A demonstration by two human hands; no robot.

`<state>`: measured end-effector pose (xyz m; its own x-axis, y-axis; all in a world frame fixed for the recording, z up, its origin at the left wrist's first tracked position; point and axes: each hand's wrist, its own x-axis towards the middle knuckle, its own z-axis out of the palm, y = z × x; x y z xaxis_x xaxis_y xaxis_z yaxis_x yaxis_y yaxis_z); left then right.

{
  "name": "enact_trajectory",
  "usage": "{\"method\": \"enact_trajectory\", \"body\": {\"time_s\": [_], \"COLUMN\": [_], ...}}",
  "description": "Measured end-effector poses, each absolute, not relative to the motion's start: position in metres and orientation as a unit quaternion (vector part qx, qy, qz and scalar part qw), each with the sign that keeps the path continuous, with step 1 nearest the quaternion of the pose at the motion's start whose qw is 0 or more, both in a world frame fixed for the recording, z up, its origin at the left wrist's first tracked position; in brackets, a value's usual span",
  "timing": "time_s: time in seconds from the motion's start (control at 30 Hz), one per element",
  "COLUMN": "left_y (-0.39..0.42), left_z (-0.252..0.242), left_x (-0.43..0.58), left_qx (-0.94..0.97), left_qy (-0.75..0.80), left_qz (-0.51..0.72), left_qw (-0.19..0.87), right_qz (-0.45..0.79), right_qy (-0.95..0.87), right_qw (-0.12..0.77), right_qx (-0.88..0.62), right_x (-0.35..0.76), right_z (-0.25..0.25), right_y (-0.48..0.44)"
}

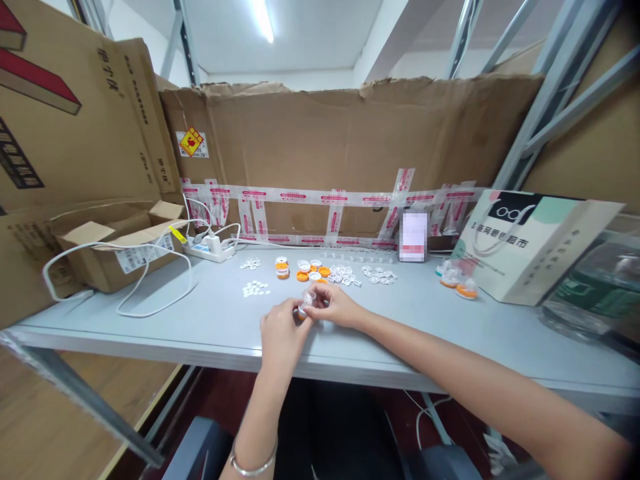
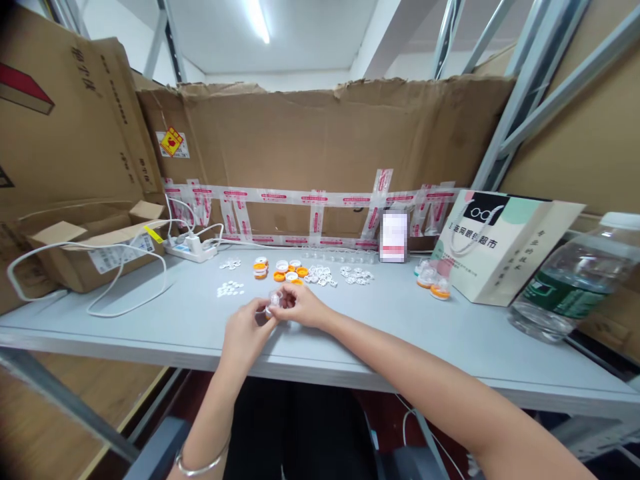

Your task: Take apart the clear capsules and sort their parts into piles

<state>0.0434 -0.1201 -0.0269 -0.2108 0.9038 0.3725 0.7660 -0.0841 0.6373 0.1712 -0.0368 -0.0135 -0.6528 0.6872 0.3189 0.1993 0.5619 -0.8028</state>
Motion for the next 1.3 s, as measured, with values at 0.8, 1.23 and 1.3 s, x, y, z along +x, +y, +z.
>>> {"method": "enact_trajectory", "body": {"time_s": [0.8,1.23,1.3], "left_y": [-0.112,-0.112,-0.113], "left_z": [-0.025,-0.027,-0.027], "left_x": [0.039,0.038,0.038], "left_qx": [0.636,0.636,0.635], "left_qy": [0.696,0.691,0.690], "left_qz": [0.322,0.330,0.332], "left_qw": [0.085,0.096,0.099], "right_qz": [0.272,0.334,0.359], "right_qy": [-0.857,-0.843,-0.829], "right_qw": [0.315,0.332,0.371], "right_qx": [-0.304,-0.259,-0.216], "right_x": [0.169,0.170,0.173], "right_z": [-0.013,-0.004,0.002], "right_y": [-0.033,-0.044,-0.044]}}
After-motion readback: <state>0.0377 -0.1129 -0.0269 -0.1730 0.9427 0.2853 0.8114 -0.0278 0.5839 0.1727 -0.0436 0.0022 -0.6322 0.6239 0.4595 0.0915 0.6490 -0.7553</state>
